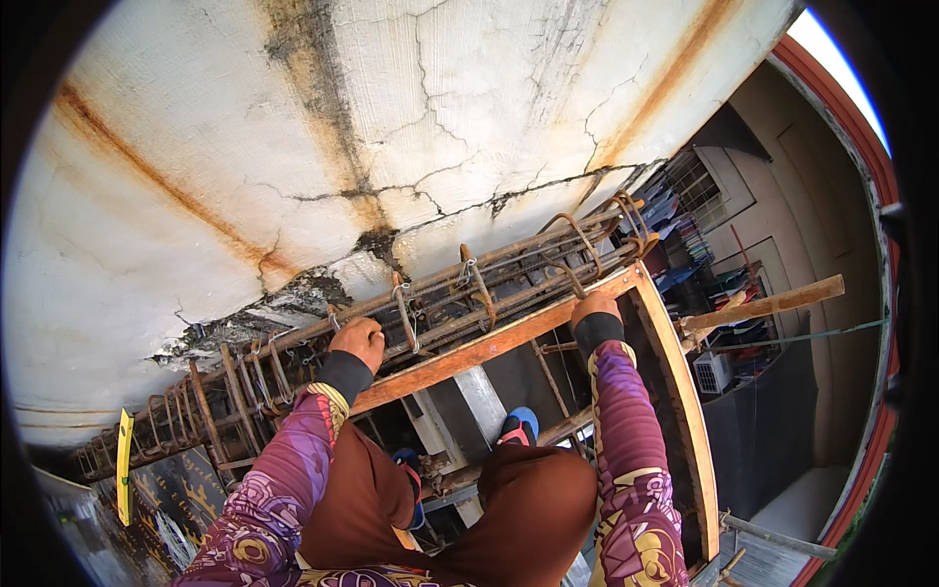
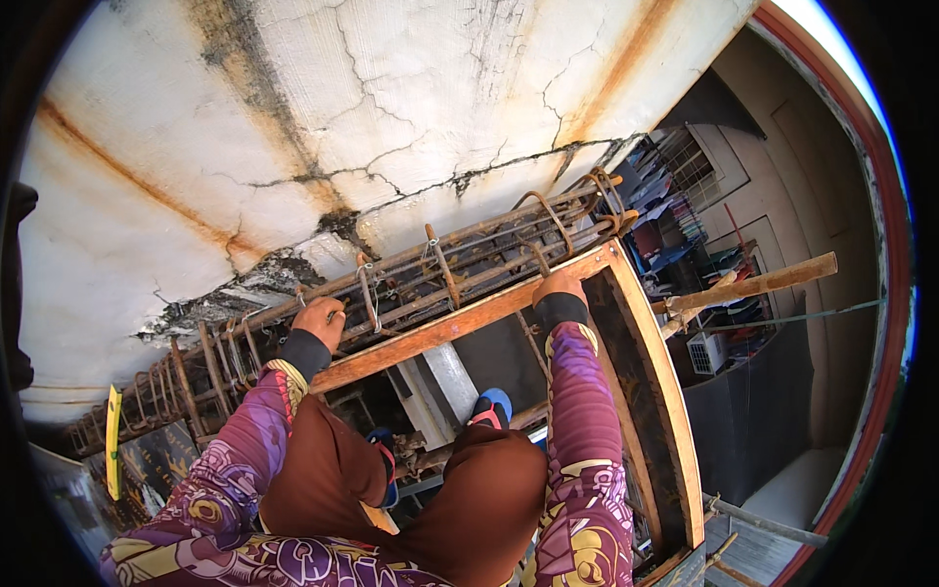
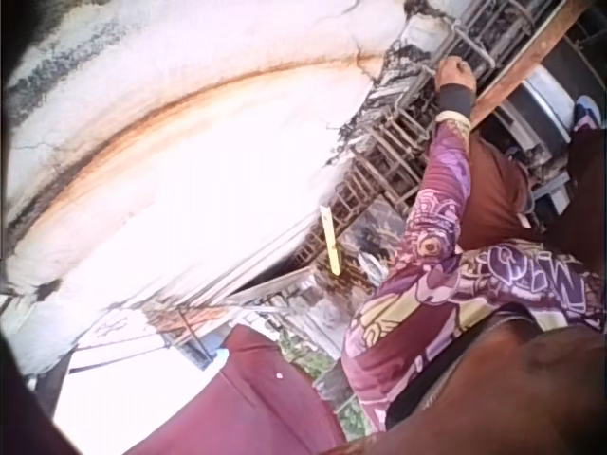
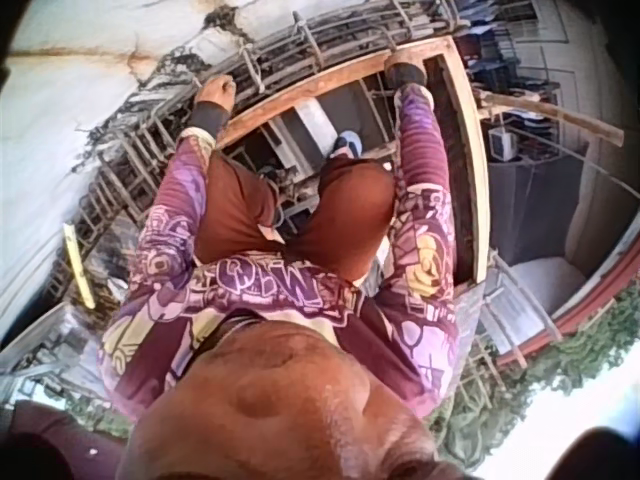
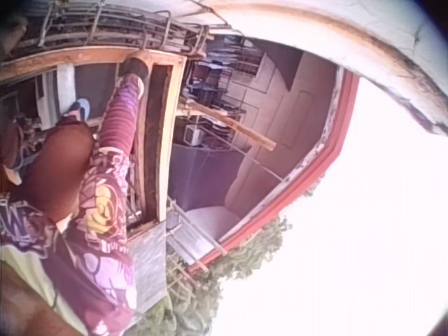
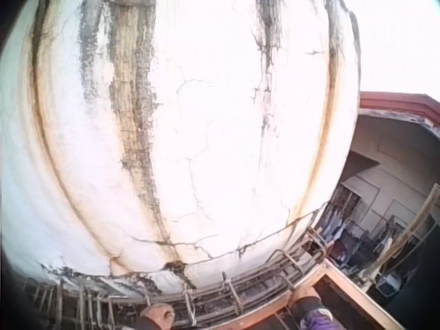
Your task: The person assembles a rebar cage by hand, bending and tying steel bars together on a wooden frame. They use wire to secure the intersections of the rebar grid, working methodically along the length of the structure.
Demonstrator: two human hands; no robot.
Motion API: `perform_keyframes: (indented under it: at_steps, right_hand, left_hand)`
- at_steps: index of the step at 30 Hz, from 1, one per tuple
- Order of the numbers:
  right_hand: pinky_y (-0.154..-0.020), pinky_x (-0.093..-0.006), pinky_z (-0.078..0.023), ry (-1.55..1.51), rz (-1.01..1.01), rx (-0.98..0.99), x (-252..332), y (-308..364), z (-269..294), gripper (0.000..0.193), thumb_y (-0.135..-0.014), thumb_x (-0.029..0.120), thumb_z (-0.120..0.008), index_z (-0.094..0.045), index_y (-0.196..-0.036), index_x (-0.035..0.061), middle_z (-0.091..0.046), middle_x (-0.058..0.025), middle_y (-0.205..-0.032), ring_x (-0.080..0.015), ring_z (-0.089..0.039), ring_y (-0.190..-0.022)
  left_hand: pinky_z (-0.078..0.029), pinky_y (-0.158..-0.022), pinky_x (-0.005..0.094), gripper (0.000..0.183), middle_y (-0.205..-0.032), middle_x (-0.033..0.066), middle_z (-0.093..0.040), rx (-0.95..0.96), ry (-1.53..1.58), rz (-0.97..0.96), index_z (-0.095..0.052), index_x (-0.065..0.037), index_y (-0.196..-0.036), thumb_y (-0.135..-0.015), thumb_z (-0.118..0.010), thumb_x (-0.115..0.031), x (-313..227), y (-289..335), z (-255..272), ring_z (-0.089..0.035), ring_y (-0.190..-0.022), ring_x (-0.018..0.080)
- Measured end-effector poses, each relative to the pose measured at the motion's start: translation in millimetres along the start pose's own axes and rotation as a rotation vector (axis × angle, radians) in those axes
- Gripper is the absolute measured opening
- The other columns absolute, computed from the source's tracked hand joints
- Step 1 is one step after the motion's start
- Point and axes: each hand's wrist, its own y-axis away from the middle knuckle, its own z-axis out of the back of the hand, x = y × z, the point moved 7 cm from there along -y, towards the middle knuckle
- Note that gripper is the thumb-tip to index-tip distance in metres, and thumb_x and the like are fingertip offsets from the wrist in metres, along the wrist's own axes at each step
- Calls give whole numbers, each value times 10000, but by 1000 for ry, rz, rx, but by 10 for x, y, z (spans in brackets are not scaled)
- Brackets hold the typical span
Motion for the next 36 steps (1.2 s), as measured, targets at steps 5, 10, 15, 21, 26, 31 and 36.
perform_keyframes:
  at_steps: [5, 10, 15, 21, 26, 31, 36]
  right_hand:
    - [-863, -441, -542, -74, -48, -14, -83, -46, -49, 343, -875, 306, -654, -709, -994, -11, -689, -270, -997, -393, -670, -997]
    - [-886, -437, -536, -124, -77, -7, -23, -87, -77, 406, -855, 351, -674, -709, -985, -32, -687, -277, -1014, -391, -672, -1002]
    - [-875, -432, -540, -123, -99, 1, -113, -41, -33, 515, -820, 443, -706, -712, -982, -46, -688, -282, -1000, -392, -678, -981]
    - [-862, -448, -537, -125, -61, 28, 53, 22, 78, 561, -811, 473, -712, -699, -956, -68, -682, -305, -956, -410, -676, -964]
    - [-856, -453, -534, -134, -70, 43, 43, 91, 95, 573, -821, 481, -695, -690, -963, -74, -678, -310, -955, -424, -670, -960]
    - [-878, -446, -535, -97, -80, 42, -12, 15, 4, 437, -869, 353, -638, -689, -1011, -57, -673, -307, -1015, -406, -666, -1004]
    - [-878, -445, -537, -62, -80, 59, 42, 56, 73, 368, -870, 286, -629, -688, -1016, -46, -673, -294, -1041, -403, -663, -1015]
  left_hand:
    - [-493, -868, 463, 258, -1048, 194, -656, 152, -50, 42, -673, -30, -1003, -879, -627, -252, -54, -32, -209, -629, -974, 377]
    - [-506, -765, 459, 217, -876, 159, -655, 54, -99, -71, -671, -35, -889, -865, -648, -250, -165, -22, -156, -642, -837, 367]
    - [-510, -652, 379, 148, -809, 130, -630, -232, 267, -144, -656, -17, -871, -848, -685, -160, -829, 111, 139, -637, -698, 276]
    - [-515, -602, 333, 136, -824, 116, -632, 26, 465, -379, -658, -10, -893, -842, -695, -130, -1352, 181, -366, -642, -648, 229]
    - [-519, -598, 319, 141, -813, 111, -630, 119, 517, -422, -661, -7, -902, -845, -695, -132, -1464, 324, -489, -650, -655, 215]
    - [-502, -598, 284, 139, -847, 97, -636, 168, 504, -360, -667, 3, -918, -854, -698, -116, -1422, 294, -535, -610, -636, 164]
    - [-514, -607, 308, 139, -823, 103, -625, 166, 515, -347, -656, -5, -898, -848, -697, -129, -1401, 276, -520, -630, -643, 204]
